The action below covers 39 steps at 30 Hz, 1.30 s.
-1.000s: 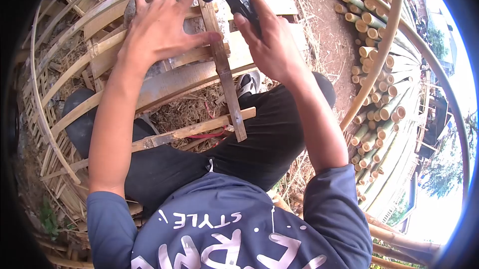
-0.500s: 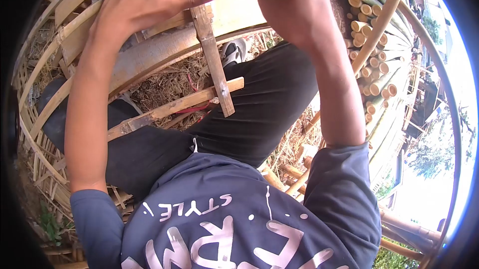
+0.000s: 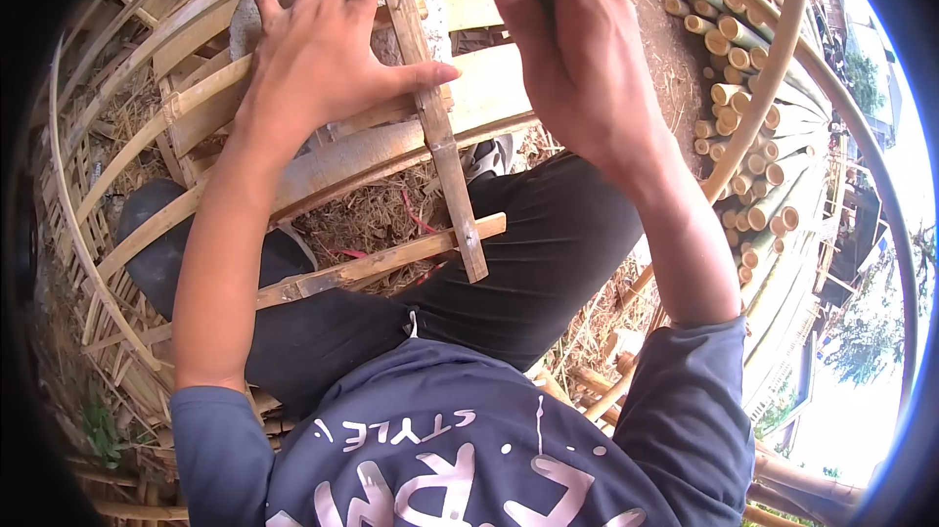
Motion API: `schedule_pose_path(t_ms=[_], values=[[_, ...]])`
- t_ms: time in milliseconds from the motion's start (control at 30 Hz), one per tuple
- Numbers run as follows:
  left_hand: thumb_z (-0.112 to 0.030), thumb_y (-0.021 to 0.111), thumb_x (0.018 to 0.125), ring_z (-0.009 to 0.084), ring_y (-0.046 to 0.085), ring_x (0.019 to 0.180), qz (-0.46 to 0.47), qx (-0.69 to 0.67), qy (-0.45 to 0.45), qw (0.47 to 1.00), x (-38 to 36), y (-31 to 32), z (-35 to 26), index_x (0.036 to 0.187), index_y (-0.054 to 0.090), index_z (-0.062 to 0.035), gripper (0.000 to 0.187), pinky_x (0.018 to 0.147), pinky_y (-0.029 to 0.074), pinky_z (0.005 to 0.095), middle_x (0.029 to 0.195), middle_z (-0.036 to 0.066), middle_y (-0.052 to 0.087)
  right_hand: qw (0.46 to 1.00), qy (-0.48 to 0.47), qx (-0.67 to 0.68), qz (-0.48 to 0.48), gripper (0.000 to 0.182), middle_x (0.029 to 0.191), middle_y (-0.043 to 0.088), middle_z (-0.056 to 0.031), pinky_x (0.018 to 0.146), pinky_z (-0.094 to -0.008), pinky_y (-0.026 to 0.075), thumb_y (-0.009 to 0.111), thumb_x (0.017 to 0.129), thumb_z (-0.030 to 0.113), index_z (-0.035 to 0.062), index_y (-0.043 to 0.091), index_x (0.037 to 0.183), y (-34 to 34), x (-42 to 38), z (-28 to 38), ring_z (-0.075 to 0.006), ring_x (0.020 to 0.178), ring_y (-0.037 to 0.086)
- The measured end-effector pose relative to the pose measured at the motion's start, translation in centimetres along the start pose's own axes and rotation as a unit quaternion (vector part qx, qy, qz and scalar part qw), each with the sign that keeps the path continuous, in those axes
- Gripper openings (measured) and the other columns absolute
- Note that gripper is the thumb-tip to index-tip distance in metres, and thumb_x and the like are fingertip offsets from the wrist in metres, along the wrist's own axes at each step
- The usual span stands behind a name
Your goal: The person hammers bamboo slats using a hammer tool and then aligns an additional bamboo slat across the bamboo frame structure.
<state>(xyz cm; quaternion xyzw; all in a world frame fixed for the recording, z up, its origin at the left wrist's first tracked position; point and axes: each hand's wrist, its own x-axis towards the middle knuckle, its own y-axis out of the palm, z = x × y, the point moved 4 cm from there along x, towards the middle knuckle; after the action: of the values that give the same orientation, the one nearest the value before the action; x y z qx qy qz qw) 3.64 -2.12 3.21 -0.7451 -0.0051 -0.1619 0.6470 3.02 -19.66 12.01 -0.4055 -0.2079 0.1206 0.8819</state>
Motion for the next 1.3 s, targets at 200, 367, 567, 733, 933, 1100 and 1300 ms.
schedule_pose_path(t_ms=[200,367,567,733,933,1100,1300], values=[[-0.094,0.048,0.067,0.0392,0.006,0.153,0.024,-0.009,0.006,1.0,0.2,-0.8,-0.3,0.158,0.008,-0.0039,0.135,0.118,-0.004,0.0676,0.163,0.027,0.014,0.993,-0.032,-0.092,0.061,0.028,0.063,0.051,-0.0047,0.05,-0.0319,0.038,0.05,0.105,0.029,0.0012,0.053,0.106,-0.5,0.4,0.5,-0.0119,0.051,0.046],[-0.094,0.048,0.067,0.0397,0.008,0.153,0.02,0.014,0.007,1.0,-0.1,-0.7,-0.2,0.158,0.011,-0.0013,0.134,0.117,-0.005,0.0698,0.162,0.027,0.017,0.998,-0.013,-0.054,0.005,0.029,0.066,0.054,0.0005,0.046,-0.0243,0.036,0.047,0.107,0.032,0.0033,0.051,0.111,0.2,-0.7,-0.1,-0.0041,0.05,0.046],[-0.093,0.047,0.069,0.0395,0.009,0.153,-0.041,0.049,0.015,0.998,-0.1,0.9,0.3,0.158,0.011,-0.0019,0.132,0.117,-0.006,0.0699,0.162,0.026,0.016,0.996,0.038,0.008,-0.074,0.03,0.067,0.051,0.0002,0.043,-0.0215,0.033,0.047,0.107,0.034,0.005,0.048,0.1,-1.7,-0.5,2.0,-0.0054,0.048,0.045],[-0.096,0.042,0.068,0.0382,0.009,0.153,0.032,0.024,0.001,0.999,-0.1,-1.1,0.0,0.158,0.011,-0.0032,0.133,0.118,-0.005,0.0684,0.163,0.023,0.016,0.982,-0.034,-0.136,0.128,0.028,0.084,0.062,-0.0239,0.062,-0.0479,0.048,0.057,0.1,0.018,-0.0007,0.048,0.12,2.2,-1.6,-0.4,-0.0474,0.069,0.056],[-0.097,0.037,0.07,0.0375,0.008,0.153,-0.063,0.043,0.027,0.997,0.2,1.5,0.7,0.158,0.012,-0.0034,0.131,0.117,-0.006,0.0682,0.164,0.022,0.013,0.966,0.0,0.078,-0.245,0.048,0.069,0.053,-0.0077,0.042,-0.0249,0.035,0.048,0.104,0.048,0.0002,0.045,0.099,-4.3,-1.1,1.6,-0.0109,0.046,0.044],[-0.096,0.037,0.071,0.0374,0.007,0.153,-0.08,0.108,0.016,0.991,0.2,2.7,1.0,0.158,0.01,-0.0037,0.13,0.118,-0.007,0.0665,0.164,0.021,0.01,0.974,0.009,0.06,-0.219,0.043,0.071,0.054,-0.0078,0.043,-0.021,0.034,0.052,0.103,0.042,0.0008,0.042,0.112,-2.1,-3.3,0.4,-0.0084,0.049,0.045],[-0.096,0.034,0.073,0.0378,0.008,0.153,0.044,0.02,0.005,0.999,-0.2,-1.3,-0.2,0.158,0.008,-0.0043,0.128,0.119,-0.008,0.0645,0.164,0.022,0.008,0.993,-0.021,-0.085,-0.076,0.031,0.083,0.065,-0.015,0.059,-0.0329,0.049,0.057,0.099,0.017,-0.0006,0.047,0.124,1.4,-4.9,-1.0,-0.0249,0.068,0.063]])
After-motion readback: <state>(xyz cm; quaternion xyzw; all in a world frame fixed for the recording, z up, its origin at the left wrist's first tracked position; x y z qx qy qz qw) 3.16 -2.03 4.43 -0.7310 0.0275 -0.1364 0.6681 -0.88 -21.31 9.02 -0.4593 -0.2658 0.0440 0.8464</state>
